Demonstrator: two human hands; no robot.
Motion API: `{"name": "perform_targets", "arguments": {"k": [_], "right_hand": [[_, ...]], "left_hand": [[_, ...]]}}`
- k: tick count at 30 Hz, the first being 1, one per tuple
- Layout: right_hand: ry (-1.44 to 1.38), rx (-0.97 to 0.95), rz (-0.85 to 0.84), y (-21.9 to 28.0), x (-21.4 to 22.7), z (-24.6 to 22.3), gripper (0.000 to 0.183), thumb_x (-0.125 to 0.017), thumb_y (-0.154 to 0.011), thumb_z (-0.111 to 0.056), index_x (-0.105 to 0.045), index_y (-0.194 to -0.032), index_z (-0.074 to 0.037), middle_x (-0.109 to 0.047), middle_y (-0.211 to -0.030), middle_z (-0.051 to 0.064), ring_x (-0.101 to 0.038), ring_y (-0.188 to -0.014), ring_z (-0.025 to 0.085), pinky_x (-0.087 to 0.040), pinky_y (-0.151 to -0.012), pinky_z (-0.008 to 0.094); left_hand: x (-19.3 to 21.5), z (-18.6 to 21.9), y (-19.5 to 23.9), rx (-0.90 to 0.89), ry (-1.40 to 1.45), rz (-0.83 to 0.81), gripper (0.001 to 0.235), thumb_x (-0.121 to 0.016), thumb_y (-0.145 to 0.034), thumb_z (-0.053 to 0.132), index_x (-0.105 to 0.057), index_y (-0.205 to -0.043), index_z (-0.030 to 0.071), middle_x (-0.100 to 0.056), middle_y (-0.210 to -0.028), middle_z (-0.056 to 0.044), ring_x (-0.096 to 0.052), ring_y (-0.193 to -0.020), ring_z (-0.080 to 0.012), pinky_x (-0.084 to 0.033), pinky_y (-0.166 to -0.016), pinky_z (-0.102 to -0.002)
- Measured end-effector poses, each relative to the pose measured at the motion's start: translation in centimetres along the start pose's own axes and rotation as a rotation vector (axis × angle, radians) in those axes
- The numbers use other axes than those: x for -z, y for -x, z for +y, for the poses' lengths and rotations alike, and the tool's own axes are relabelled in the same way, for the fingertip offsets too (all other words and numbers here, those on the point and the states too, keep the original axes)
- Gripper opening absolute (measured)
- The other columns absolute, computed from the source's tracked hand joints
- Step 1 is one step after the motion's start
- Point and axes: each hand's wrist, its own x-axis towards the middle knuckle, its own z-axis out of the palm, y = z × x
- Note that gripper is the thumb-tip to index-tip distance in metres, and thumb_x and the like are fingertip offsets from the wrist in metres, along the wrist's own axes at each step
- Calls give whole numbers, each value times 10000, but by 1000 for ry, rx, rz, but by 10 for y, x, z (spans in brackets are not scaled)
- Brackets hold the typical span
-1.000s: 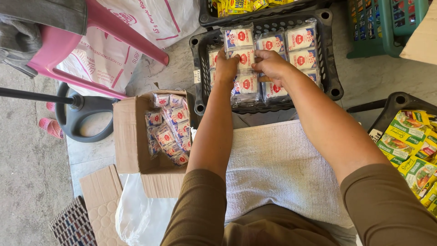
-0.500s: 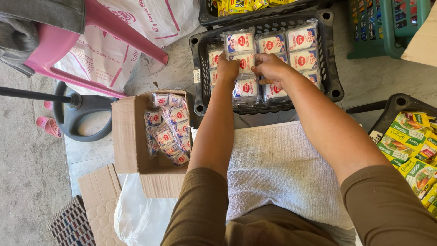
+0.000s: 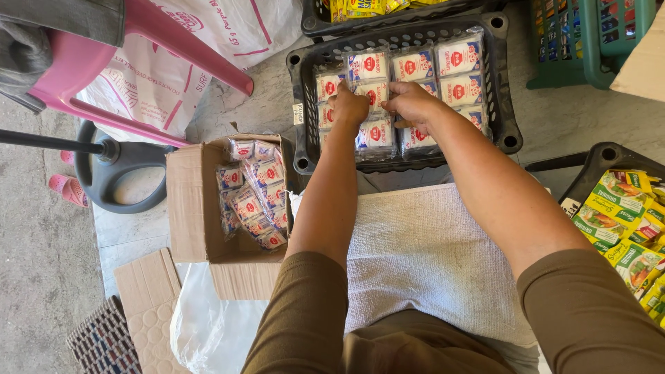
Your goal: The person organizes small packages of food, transferring them from a cardboard box into a plastic crate.
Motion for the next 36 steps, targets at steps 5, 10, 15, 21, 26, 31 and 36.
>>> {"name": "perform_targets", "arguments": {"k": [5,10,15,21,26,31,36], "right_hand": [[14,-28,12,11,-4,-8,431,-641,-959,-141,-603,-1385,-192,-710,-1190,-3,-665,-1051,126,-558,-854,350],[55,-51,4,10,-5,-9,393,-634,-978,-175,-627,-1369,-145,-691,-1288,37,-631,-1165,166,-510,-981,408],[19,-40,5,3,-4,-3,518,-648,-963,-194,-524,-1466,-166,-632,-1395,39,-592,-1264,186,-462,-1064,447],[-3,-45,-7,3,-4,-2,564,-645,-949,-215,-516,-1495,-161,-624,-1432,60,-578,-1308,217,-457,-1087,457],[-21,-41,1,-4,-3,2,695,-676,-942,-232,-387,-1561,-108,-511,-1537,109,-496,-1398,263,-433,-1117,482],[-18,-46,24,-3,0,2,760,-699,-920,-250,-354,-1578,-93,-473,-1567,131,-476,-1415,273,-433,-1124,482],[-11,-55,36,4,2,-3,786,-714,-911,-269,-353,-1586,-93,-460,-1584,138,-471,-1418,295,-449,-1116,469]], "left_hand": [[-1,1,0,7,-48,-35,859,-682,-838,142,-282,-1596,198,-272,-1568,-197,-500,-1336,-472,-495,-1079,-465],[-5,-1,-7,25,-117,-46,846,-669,-860,153,-269,-1605,201,-259,-1574,-201,-485,-1343,-484,-517,-1059,-467],[-7,-3,-8,24,-126,-59,854,-677,-856,162,-265,-1604,191,-276,-1560,-199,-463,-1356,-497,-521,-1055,-470],[-5,2,-2,31,-162,-69,876,-696,-867,167,-240,-1614,188,-221,-1603,-206,-390,-1402,-512,-480,-1083,-487],[-14,-7,-15,-18,-167,-88,883,-679,-882,176,-204,-1625,134,-217,-1625,-230,-452,-1399,-472,-481,-1110,-452],[-19,-11,-21,-67,-90,-123,866,-653,-876,120,-199,-1614,100,-196,-1635,-225,-445,-1404,-454,-484,-1103,-446],[-17,-8,-16,-93,-96,-134,853,-670,-875,132,-235,-1607,89,-264,-1612,-220,-420,-1424,-441,-440,-1137,-444]]}}
